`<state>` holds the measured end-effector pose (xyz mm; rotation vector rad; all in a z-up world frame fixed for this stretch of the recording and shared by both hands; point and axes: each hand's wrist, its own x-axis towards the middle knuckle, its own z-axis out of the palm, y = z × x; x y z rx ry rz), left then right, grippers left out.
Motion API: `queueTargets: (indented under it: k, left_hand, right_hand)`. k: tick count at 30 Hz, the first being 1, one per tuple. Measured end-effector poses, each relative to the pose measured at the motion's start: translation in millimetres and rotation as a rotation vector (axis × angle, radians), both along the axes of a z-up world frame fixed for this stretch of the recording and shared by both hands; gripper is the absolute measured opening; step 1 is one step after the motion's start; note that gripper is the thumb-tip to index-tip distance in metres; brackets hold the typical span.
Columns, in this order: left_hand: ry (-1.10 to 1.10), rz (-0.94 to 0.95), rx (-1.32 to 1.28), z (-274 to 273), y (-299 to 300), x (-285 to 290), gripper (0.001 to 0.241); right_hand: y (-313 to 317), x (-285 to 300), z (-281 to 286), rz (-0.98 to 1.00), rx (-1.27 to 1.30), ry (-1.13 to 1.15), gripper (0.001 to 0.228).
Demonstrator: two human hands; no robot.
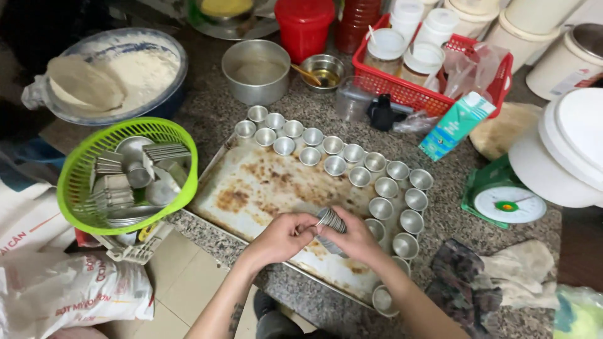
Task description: Organizing small metal baking molds from a basket onto a large rectangular baking tray.
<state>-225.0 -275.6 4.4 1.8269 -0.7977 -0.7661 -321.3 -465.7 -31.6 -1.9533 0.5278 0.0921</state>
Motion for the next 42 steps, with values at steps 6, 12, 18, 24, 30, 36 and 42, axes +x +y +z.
queueTargets:
  k: [6, 12, 18, 24, 30, 36, 42]
  left_hand:
    - [0.174, -0.060, -0.093, -14.3, -22.3, 14.7, 0.022]
    - [0.151, -0.213, -0.006, -44.0, -36.6, 52.4, 0.026]
    - [0.272, -0.219, 0.096, -86.6, -48.7, 86.8, 0.017]
    - [0.413, -0.105, 0.145, -104.8, -58.7, 116.8, 0.016]
    - [-0.193, -0.064, 0.295, -94.5, -78.6, 95.3, 0.023]
    - [-0.771, -0.247, 0.167, -144.8, -118.5, 50.6, 0.023]
    - [-0.871, -0.290, 0.141, -163.2, -140.4, 47.3, 0.016]
  right_hand:
    - [-21.4, -3.7, -4.2, -0.021, 0.055, -0.002, 0.062]
    - [-33.8, 11.8, -2.2, -0.070, 0.060, 0.130, 0.066]
    - [-28.8, 36.9, -29.9, -0.235, 0.075, 0.151, 0.055]
    - [-40.1, 40.4, -17.6, -0.189, 0.046, 0.228, 0.079]
    - [-64.6, 17.4, -6.2, -0.612, 0.238, 0.328, 0.074]
    - [-97.7, -8.9, -9.2, -1.034, 0.600, -0.005, 0.068]
    - [-106.3, -29.0, -22.5, -1.073, 0.726, -0.064, 0.056]
